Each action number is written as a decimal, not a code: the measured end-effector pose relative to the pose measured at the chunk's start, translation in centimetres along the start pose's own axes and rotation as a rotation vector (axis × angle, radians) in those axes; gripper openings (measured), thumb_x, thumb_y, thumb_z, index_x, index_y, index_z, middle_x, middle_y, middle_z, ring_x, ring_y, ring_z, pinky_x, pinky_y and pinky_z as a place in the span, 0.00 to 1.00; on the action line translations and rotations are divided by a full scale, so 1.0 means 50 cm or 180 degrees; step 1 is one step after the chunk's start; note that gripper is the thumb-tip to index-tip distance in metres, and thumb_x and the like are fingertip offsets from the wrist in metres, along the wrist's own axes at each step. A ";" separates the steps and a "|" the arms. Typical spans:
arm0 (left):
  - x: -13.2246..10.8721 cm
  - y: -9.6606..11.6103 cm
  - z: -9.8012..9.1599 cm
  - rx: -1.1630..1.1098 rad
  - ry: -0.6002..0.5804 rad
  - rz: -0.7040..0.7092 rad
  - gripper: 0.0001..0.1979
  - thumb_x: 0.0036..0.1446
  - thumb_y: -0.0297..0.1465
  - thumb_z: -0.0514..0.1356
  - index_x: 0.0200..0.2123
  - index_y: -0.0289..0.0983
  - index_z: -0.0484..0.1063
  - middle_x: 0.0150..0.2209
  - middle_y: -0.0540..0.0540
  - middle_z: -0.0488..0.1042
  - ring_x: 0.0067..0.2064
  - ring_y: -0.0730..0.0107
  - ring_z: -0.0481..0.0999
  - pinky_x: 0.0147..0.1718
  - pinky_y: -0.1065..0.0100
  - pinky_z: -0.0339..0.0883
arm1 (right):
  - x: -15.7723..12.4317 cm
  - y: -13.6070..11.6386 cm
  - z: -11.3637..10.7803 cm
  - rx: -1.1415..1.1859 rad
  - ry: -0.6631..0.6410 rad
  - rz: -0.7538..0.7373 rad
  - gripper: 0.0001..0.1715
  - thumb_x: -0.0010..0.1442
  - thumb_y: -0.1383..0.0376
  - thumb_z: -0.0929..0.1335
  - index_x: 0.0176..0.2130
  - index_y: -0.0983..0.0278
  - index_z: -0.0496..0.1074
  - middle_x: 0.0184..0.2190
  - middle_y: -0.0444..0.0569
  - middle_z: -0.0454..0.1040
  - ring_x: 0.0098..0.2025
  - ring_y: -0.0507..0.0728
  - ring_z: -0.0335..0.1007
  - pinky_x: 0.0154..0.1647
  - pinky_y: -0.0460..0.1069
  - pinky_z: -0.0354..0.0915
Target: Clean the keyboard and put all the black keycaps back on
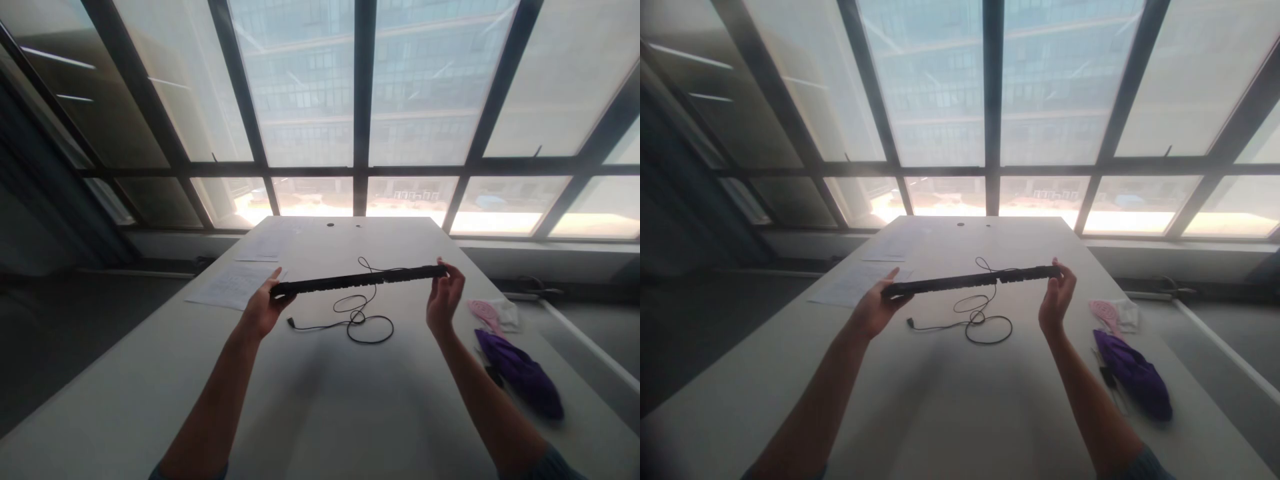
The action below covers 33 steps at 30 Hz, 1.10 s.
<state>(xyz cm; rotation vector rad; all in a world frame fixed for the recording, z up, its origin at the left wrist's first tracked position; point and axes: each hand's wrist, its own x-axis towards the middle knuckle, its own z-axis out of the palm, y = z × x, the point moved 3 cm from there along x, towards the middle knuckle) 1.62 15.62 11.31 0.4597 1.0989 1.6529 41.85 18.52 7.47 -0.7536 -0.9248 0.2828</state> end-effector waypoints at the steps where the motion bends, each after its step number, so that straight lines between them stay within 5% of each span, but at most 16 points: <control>1: 0.003 0.000 -0.001 -0.0096 0.0051 -0.0055 0.18 0.57 0.21 0.56 0.51 0.33 0.74 0.32 0.45 0.73 0.30 0.68 0.76 0.33 0.63 0.79 | -0.004 0.001 0.001 0.0027 0.0029 0.0016 0.25 0.64 0.48 0.64 0.52 0.62 0.65 0.55 0.57 0.70 0.64 0.66 0.64 0.64 0.67 0.60; 6: 0.015 -0.009 -0.009 -0.0190 0.0100 -0.0448 0.16 0.50 0.15 0.52 0.41 0.25 0.72 0.26 0.42 0.73 0.28 0.63 0.77 0.27 0.65 0.78 | -0.021 0.025 -0.003 0.0295 0.0254 0.0194 0.17 0.63 0.52 0.66 0.45 0.60 0.64 0.47 0.50 0.70 0.61 0.65 0.69 0.61 0.67 0.62; 11: 0.006 -0.041 -0.009 0.0099 -0.0331 -0.1012 0.15 0.57 0.22 0.56 0.47 0.25 0.72 0.34 0.34 0.77 0.34 0.47 0.82 0.34 0.47 0.80 | -0.011 0.048 -0.018 0.0585 0.0507 0.0349 0.13 0.62 0.56 0.66 0.41 0.60 0.63 0.41 0.46 0.70 0.57 0.64 0.73 0.58 0.65 0.66; 15: 0.006 -0.059 -0.006 0.0644 -0.0499 -0.0609 0.24 0.59 0.25 0.62 0.59 0.37 0.69 0.41 0.37 0.78 0.34 0.56 0.83 0.33 0.57 0.81 | 0.005 0.054 -0.033 0.0623 0.0607 0.0284 0.10 0.62 0.57 0.66 0.38 0.62 0.65 0.37 0.44 0.70 0.54 0.63 0.75 0.61 0.65 0.63; 20: 0.000 -0.063 0.001 0.1118 -0.0479 -0.0191 0.45 0.55 0.23 0.67 0.70 0.52 0.52 0.46 0.41 0.77 0.31 0.66 0.81 0.30 0.60 0.81 | 0.009 0.066 -0.049 0.0489 0.0640 0.0275 0.11 0.63 0.57 0.65 0.38 0.62 0.67 0.36 0.45 0.71 0.53 0.63 0.75 0.62 0.66 0.61; 26: -0.003 -0.067 0.009 0.1752 -0.0584 0.0394 0.17 0.56 0.26 0.67 0.50 0.36 0.80 0.44 0.39 0.78 0.30 0.71 0.78 0.27 0.68 0.80 | 0.001 0.082 -0.056 0.0567 0.0678 0.0399 0.12 0.62 0.57 0.65 0.38 0.64 0.69 0.37 0.47 0.75 0.52 0.62 0.75 0.63 0.66 0.61; 33: 0.002 -0.084 0.011 0.1109 -0.0377 0.0495 0.17 0.53 0.26 0.70 0.47 0.31 0.81 0.43 0.38 0.80 0.33 0.69 0.81 0.30 0.66 0.82 | 0.018 0.083 -0.059 0.0216 0.0437 0.0475 0.19 0.62 0.52 0.64 0.40 0.65 0.72 0.40 0.51 0.76 0.51 0.62 0.74 0.60 0.64 0.62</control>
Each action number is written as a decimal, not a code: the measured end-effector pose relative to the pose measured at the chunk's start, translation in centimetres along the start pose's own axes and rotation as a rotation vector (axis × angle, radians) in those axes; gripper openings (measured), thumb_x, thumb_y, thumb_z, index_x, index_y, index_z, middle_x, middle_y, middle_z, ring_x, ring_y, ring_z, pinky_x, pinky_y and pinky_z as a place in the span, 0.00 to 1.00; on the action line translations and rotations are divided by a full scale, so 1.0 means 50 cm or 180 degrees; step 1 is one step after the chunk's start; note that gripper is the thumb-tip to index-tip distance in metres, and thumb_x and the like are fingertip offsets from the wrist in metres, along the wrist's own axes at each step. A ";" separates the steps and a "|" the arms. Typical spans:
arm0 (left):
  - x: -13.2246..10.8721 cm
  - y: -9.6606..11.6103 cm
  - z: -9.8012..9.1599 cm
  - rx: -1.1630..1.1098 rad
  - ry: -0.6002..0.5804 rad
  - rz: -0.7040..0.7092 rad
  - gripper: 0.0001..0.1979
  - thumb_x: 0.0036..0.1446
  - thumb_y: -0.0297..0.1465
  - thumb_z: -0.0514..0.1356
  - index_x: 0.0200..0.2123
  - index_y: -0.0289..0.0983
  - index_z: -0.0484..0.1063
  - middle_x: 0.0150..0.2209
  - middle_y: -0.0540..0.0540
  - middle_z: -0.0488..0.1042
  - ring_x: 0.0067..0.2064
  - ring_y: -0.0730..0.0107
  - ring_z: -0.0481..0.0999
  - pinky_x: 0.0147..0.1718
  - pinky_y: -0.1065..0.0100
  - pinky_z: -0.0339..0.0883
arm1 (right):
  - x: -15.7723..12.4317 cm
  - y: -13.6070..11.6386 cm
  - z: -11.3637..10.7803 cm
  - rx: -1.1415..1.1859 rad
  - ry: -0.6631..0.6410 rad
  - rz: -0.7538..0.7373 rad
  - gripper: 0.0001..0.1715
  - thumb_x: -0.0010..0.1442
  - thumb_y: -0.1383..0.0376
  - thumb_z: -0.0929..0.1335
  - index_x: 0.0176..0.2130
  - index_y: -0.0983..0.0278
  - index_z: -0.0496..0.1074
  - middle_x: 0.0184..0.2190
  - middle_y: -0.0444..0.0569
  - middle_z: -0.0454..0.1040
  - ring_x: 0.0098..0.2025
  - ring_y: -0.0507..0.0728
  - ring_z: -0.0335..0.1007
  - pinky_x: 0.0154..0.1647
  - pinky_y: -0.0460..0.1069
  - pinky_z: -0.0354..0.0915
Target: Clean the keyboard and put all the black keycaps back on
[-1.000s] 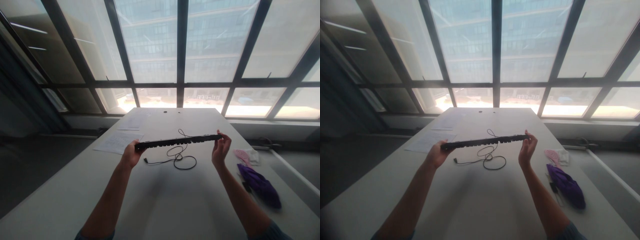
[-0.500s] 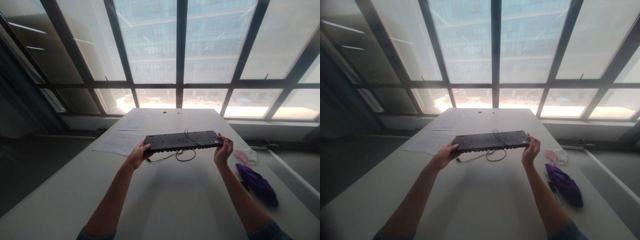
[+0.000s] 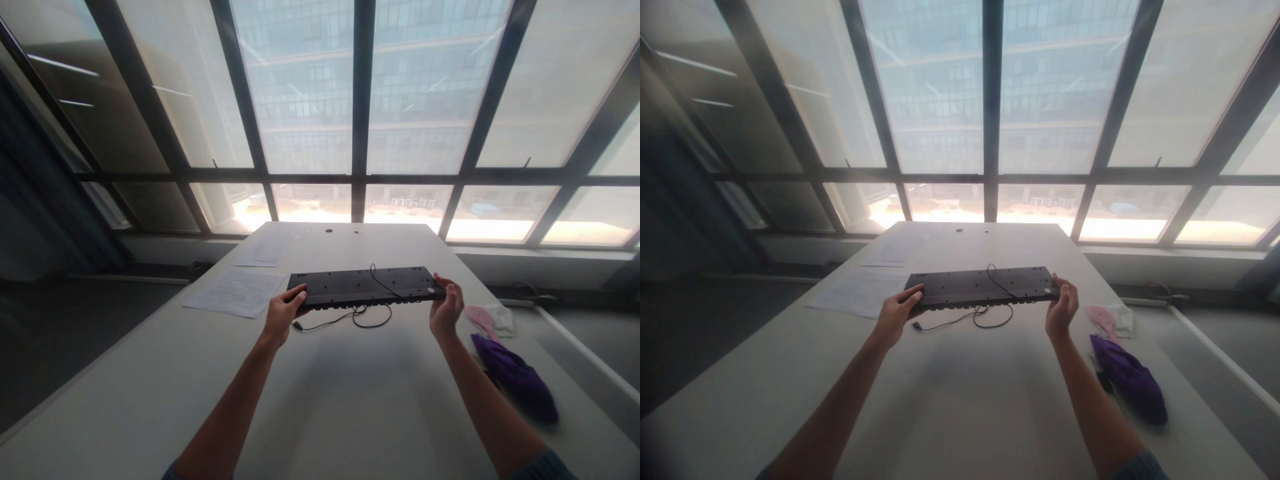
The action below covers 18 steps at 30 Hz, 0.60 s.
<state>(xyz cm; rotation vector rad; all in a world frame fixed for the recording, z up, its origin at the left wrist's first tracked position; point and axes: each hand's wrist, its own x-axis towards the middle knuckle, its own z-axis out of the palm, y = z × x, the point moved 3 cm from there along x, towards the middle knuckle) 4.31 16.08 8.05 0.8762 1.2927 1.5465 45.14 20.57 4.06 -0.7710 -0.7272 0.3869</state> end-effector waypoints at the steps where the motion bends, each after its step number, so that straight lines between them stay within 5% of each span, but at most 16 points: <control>1: 0.000 0.002 0.000 -0.0074 0.0035 -0.0024 0.17 0.52 0.25 0.70 0.47 0.31 0.81 0.42 0.38 0.80 0.33 0.68 0.81 0.30 0.66 0.82 | 0.008 -0.005 0.001 -0.0327 -0.0093 -0.0016 0.22 0.63 0.51 0.63 0.41 0.66 0.73 0.41 0.53 0.77 0.51 0.63 0.73 0.59 0.65 0.62; 7: -0.006 0.019 0.003 -0.0166 0.0194 0.0061 0.19 0.51 0.23 0.71 0.48 0.33 0.80 0.46 0.38 0.79 0.33 0.68 0.81 0.30 0.64 0.83 | 0.006 -0.116 0.081 -0.1865 -0.0881 -0.0900 0.31 0.67 0.50 0.60 0.55 0.69 0.72 0.59 0.63 0.70 0.66 0.67 0.59 0.67 0.67 0.53; 12: -0.013 0.023 0.008 -0.0209 0.0143 -0.0046 0.20 0.52 0.22 0.70 0.50 0.32 0.79 0.43 0.39 0.80 0.33 0.68 0.82 0.34 0.59 0.83 | -0.117 -0.214 0.245 -0.2203 -0.2572 -0.1466 0.35 0.72 0.50 0.57 0.70 0.64 0.56 0.72 0.57 0.51 0.75 0.64 0.40 0.71 0.67 0.47; 15: -0.014 0.029 0.007 -0.0332 0.0075 -0.0059 0.21 0.53 0.23 0.70 0.51 0.33 0.79 0.45 0.38 0.80 0.35 0.65 0.83 0.37 0.57 0.83 | -0.184 -0.212 0.313 -0.2595 -0.3320 -0.1497 0.43 0.71 0.46 0.56 0.73 0.69 0.47 0.74 0.58 0.43 0.76 0.64 0.34 0.73 0.65 0.41; 18: -0.012 0.034 0.006 -0.0410 0.0028 -0.0074 0.21 0.55 0.24 0.69 0.53 0.33 0.78 0.45 0.37 0.80 0.36 0.63 0.83 0.36 0.57 0.83 | -0.217 -0.184 0.342 -0.3082 -0.3983 -0.1143 0.48 0.69 0.41 0.54 0.71 0.74 0.53 0.71 0.64 0.51 0.74 0.67 0.42 0.72 0.65 0.43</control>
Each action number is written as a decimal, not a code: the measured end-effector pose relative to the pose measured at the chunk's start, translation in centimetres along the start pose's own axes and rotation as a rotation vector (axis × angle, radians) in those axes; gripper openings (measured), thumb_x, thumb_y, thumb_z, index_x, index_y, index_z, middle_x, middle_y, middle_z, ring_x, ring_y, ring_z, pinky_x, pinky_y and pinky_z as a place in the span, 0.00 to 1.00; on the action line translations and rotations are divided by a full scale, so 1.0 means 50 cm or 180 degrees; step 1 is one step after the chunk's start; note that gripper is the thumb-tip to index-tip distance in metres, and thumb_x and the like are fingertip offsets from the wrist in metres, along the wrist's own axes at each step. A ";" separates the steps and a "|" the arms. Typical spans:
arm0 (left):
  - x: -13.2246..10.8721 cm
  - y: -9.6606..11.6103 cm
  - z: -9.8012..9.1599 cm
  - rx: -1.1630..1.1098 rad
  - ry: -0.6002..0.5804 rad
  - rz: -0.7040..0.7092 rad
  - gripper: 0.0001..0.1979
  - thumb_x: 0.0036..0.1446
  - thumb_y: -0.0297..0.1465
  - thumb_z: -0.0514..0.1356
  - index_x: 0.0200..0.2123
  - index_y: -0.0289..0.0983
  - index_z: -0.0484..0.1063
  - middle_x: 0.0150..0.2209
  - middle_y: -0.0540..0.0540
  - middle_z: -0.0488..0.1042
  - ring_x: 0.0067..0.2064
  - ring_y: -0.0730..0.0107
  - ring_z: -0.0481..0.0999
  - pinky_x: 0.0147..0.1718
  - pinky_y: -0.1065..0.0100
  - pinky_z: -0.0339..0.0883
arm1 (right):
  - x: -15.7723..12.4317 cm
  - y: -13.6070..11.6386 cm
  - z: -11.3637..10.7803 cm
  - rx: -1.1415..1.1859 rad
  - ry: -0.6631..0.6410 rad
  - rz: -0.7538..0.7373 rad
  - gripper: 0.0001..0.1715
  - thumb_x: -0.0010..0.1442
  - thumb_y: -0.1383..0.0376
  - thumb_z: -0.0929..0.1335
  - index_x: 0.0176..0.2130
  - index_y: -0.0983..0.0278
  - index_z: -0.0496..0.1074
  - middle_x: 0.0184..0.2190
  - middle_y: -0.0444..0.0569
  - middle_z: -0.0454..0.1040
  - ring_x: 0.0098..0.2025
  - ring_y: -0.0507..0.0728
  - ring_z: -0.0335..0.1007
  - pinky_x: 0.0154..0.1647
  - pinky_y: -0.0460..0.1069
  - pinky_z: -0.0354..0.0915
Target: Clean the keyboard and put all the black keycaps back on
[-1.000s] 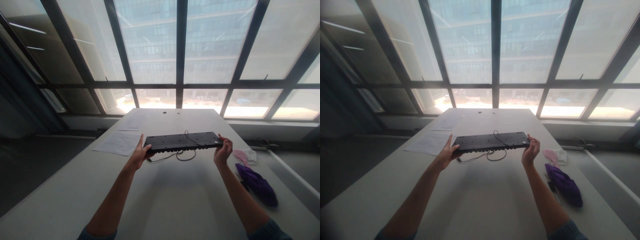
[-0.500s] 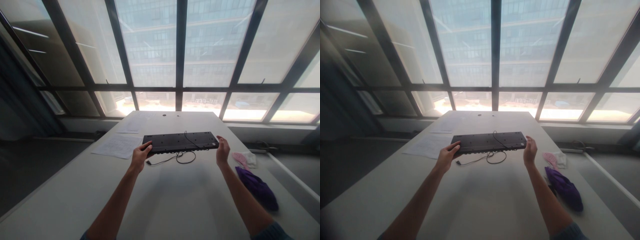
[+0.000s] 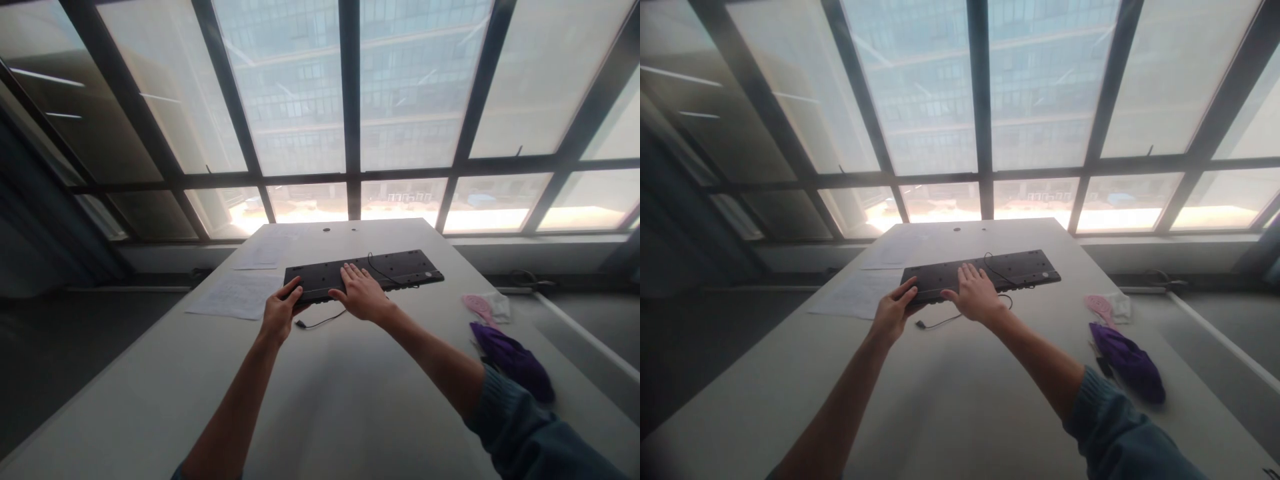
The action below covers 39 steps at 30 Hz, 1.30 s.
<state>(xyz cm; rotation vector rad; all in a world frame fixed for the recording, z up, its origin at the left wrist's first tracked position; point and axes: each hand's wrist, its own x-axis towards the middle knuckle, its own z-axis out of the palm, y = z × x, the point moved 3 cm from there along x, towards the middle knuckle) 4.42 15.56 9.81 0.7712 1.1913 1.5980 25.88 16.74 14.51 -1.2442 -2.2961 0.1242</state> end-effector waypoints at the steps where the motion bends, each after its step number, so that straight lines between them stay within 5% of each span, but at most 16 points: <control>1: 0.001 0.001 0.000 -0.0019 -0.0001 -0.0013 0.21 0.55 0.24 0.69 0.53 0.33 0.77 0.44 0.37 0.80 0.36 0.63 0.83 0.36 0.58 0.83 | 0.003 -0.001 0.006 -0.0021 -0.0141 0.0046 0.50 0.69 0.40 0.54 0.70 0.75 0.54 0.71 0.66 0.52 0.74 0.68 0.44 0.72 0.65 0.44; 7: 0.008 0.002 -0.003 -0.0049 0.0022 0.0040 0.20 0.56 0.23 0.67 0.53 0.32 0.77 0.43 0.38 0.80 0.35 0.66 0.82 0.34 0.60 0.83 | 0.003 -0.007 -0.020 -0.0119 0.0551 -0.0111 0.47 0.71 0.43 0.54 0.72 0.74 0.48 0.73 0.62 0.43 0.76 0.65 0.33 0.74 0.63 0.38; 12: 0.012 0.005 -0.007 -0.0048 0.0087 0.0010 0.20 0.57 0.22 0.66 0.53 0.32 0.77 0.41 0.39 0.80 0.34 0.67 0.82 0.34 0.60 0.83 | -0.007 0.007 0.007 -0.0177 0.0038 -0.0058 0.43 0.71 0.44 0.55 0.69 0.72 0.59 0.69 0.64 0.57 0.73 0.67 0.46 0.72 0.66 0.44; 18: 0.014 0.016 -0.015 0.0008 0.0082 -0.0032 0.19 0.56 0.21 0.66 0.52 0.32 0.78 0.43 0.38 0.80 0.34 0.66 0.82 0.33 0.61 0.83 | -0.015 0.011 -0.009 -0.0141 0.0883 -0.0187 0.37 0.73 0.50 0.55 0.70 0.70 0.56 0.72 0.59 0.50 0.75 0.64 0.37 0.73 0.62 0.43; 23: 0.012 0.026 -0.021 0.0116 -0.0002 -0.0124 0.21 0.55 0.20 0.66 0.53 0.31 0.77 0.40 0.38 0.80 0.32 0.67 0.82 0.30 0.64 0.82 | -0.024 0.011 0.020 -0.0027 0.0418 -0.0290 0.28 0.74 0.55 0.57 0.58 0.67 0.73 0.61 0.58 0.71 0.68 0.62 0.59 0.71 0.61 0.49; 26: 0.009 0.030 -0.024 0.0190 -0.0023 -0.0131 0.21 0.54 0.20 0.66 0.52 0.31 0.78 0.40 0.38 0.80 0.31 0.68 0.81 0.29 0.65 0.82 | -0.061 0.027 0.012 0.0184 0.0932 -0.0339 0.22 0.73 0.58 0.58 0.53 0.62 0.76 0.57 0.54 0.74 0.64 0.61 0.64 0.70 0.60 0.51; 31: 0.005 0.042 -0.028 0.0115 0.0035 0.0026 0.19 0.54 0.21 0.67 0.51 0.32 0.79 0.43 0.38 0.80 0.33 0.67 0.82 0.34 0.59 0.83 | -0.179 0.181 -0.047 0.0576 0.2668 -0.0016 0.17 0.68 0.64 0.60 0.49 0.58 0.75 0.52 0.53 0.74 0.57 0.62 0.68 0.62 0.64 0.61; 34: 0.004 0.056 -0.032 0.0073 0.0069 0.0060 0.20 0.54 0.22 0.67 0.51 0.32 0.79 0.43 0.38 0.80 0.36 0.64 0.83 0.36 0.58 0.83 | -0.245 0.323 -0.071 0.0721 0.3815 0.0864 0.20 0.66 0.67 0.58 0.51 0.63 0.73 0.50 0.57 0.72 0.55 0.64 0.68 0.57 0.65 0.65; 36: 0.003 0.066 -0.035 0.0085 0.0077 0.0065 0.20 0.54 0.22 0.66 0.52 0.32 0.78 0.43 0.39 0.80 0.37 0.63 0.83 0.35 0.59 0.83 | -0.258 0.390 -0.068 0.0791 0.3600 0.1262 0.24 0.64 0.66 0.59 0.56 0.64 0.70 0.53 0.60 0.70 0.53 0.65 0.69 0.52 0.65 0.68; 39: -0.002 0.077 -0.042 0.0173 0.0070 0.0048 0.20 0.55 0.23 0.65 0.53 0.33 0.78 0.43 0.39 0.80 0.37 0.62 0.83 0.34 0.61 0.83 | -0.237 0.424 -0.041 0.1126 0.2419 0.1106 0.37 0.62 0.62 0.64 0.68 0.60 0.57 0.65 0.62 0.59 0.58 0.66 0.66 0.49 0.63 0.72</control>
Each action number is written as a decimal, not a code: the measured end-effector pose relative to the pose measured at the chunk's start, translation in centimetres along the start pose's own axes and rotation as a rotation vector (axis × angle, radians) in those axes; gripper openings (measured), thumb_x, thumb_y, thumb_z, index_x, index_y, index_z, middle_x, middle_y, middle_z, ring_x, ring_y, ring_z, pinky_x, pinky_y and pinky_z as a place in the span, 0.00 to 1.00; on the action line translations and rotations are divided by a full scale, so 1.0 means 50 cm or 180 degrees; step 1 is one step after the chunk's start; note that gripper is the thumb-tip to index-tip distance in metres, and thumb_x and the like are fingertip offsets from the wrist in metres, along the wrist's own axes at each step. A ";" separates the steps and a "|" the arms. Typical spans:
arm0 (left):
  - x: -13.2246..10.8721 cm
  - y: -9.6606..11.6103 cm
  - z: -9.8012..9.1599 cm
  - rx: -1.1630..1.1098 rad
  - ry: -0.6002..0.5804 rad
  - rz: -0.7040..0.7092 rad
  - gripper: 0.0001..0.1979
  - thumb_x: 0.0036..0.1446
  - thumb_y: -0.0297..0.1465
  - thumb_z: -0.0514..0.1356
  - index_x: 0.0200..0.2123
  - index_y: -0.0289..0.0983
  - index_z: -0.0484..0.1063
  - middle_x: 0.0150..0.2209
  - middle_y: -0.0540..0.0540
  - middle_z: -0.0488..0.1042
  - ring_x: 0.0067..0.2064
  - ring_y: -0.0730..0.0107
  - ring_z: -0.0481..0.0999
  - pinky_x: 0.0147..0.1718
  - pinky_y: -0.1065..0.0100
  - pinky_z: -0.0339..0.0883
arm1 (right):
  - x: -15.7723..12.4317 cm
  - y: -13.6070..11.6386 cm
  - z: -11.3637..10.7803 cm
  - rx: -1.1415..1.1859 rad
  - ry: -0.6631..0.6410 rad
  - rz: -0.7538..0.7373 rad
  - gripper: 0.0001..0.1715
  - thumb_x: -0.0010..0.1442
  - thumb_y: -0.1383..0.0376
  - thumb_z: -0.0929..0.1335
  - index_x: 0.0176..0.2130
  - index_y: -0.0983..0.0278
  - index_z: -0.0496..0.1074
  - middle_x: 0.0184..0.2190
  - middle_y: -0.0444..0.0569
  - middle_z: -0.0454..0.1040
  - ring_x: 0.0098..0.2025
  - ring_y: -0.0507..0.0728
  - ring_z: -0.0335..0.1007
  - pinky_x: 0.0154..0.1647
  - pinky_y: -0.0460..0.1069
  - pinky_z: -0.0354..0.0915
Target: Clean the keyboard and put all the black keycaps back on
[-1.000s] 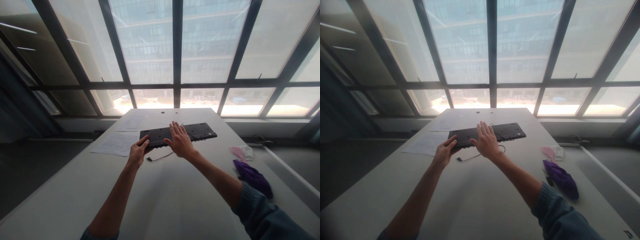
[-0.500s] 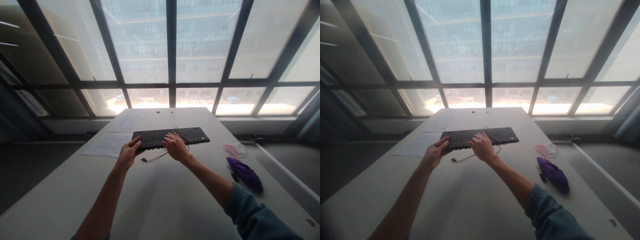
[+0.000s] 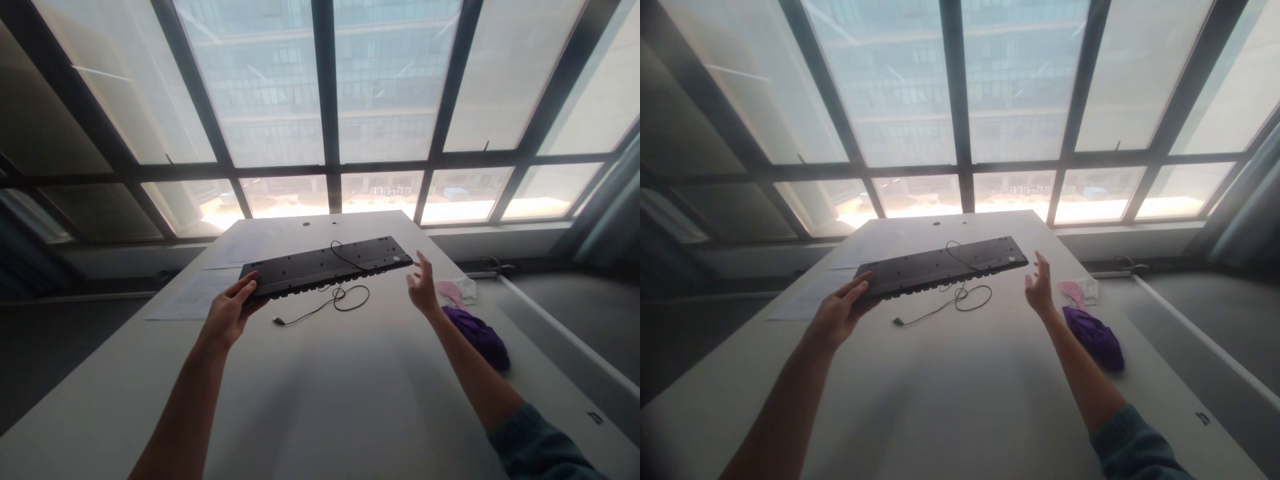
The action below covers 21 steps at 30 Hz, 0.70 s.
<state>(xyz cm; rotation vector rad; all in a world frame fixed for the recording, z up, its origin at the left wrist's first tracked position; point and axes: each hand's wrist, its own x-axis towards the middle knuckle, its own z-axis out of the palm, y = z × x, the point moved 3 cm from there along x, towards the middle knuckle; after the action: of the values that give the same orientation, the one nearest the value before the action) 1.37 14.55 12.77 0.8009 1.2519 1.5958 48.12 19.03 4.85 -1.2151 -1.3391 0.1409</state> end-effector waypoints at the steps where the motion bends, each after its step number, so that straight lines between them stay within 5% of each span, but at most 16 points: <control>1: -0.002 0.003 -0.003 0.0045 -0.0009 -0.0003 0.20 0.55 0.23 0.65 0.52 0.34 0.78 0.43 0.39 0.80 0.37 0.62 0.83 0.34 0.61 0.83 | 0.000 0.000 0.013 0.0088 -0.0326 -0.0091 0.41 0.62 0.61 0.66 0.70 0.58 0.52 0.68 0.61 0.55 0.61 0.67 0.63 0.51 0.62 0.72; 5: -0.016 0.016 -0.021 0.0234 0.0004 -0.0002 0.20 0.54 0.23 0.65 0.51 0.35 0.79 0.44 0.41 0.80 0.37 0.64 0.82 0.31 0.65 0.82 | -0.001 -0.025 0.040 0.0210 -0.0657 -0.0719 0.40 0.68 0.55 0.64 0.71 0.60 0.48 0.70 0.60 0.54 0.70 0.66 0.53 0.65 0.64 0.62; 11: -0.041 0.055 -0.038 0.0513 -0.0151 -0.0211 0.17 0.63 0.34 0.60 0.52 0.32 0.76 0.46 0.37 0.80 0.41 0.58 0.83 0.38 0.60 0.82 | 0.004 -0.052 0.009 0.0220 -0.0404 -0.1128 0.20 0.71 0.55 0.61 0.56 0.61 0.67 0.58 0.58 0.70 0.61 0.63 0.66 0.62 0.62 0.63; 14: -0.043 0.061 -0.041 0.0684 -0.0491 -0.0221 0.32 0.65 0.51 0.53 0.57 0.29 0.70 0.41 0.34 0.81 0.40 0.51 0.83 0.41 0.52 0.79 | -0.015 -0.056 0.002 0.0097 -0.0329 -0.0767 0.20 0.71 0.53 0.58 0.47 0.63 0.70 0.47 0.58 0.76 0.50 0.63 0.72 0.53 0.59 0.68; 17: -0.039 0.051 -0.052 0.1170 -0.0751 0.0034 0.44 0.57 0.64 0.50 0.56 0.30 0.70 0.37 0.34 0.82 0.37 0.50 0.83 0.37 0.56 0.77 | -0.040 -0.062 0.000 -0.0116 -0.0386 -0.0185 0.25 0.71 0.49 0.55 0.42 0.64 0.70 0.35 0.53 0.75 0.37 0.60 0.71 0.40 0.54 0.67; 21: -0.040 0.023 -0.067 0.2282 -0.0964 0.0321 0.43 0.53 0.68 0.46 0.32 0.33 0.75 0.25 0.38 0.78 0.25 0.62 0.74 0.24 0.66 0.65 | -0.055 -0.066 -0.007 -0.0393 -0.0484 0.0526 0.30 0.70 0.46 0.53 0.41 0.64 0.70 0.32 0.54 0.75 0.33 0.60 0.70 0.35 0.52 0.63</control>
<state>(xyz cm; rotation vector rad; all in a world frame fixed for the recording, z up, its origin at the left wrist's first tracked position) -1.20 11.44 13.07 1.5059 1.5827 1.0237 45.74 15.49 5.54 -1.4435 -1.3939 0.2762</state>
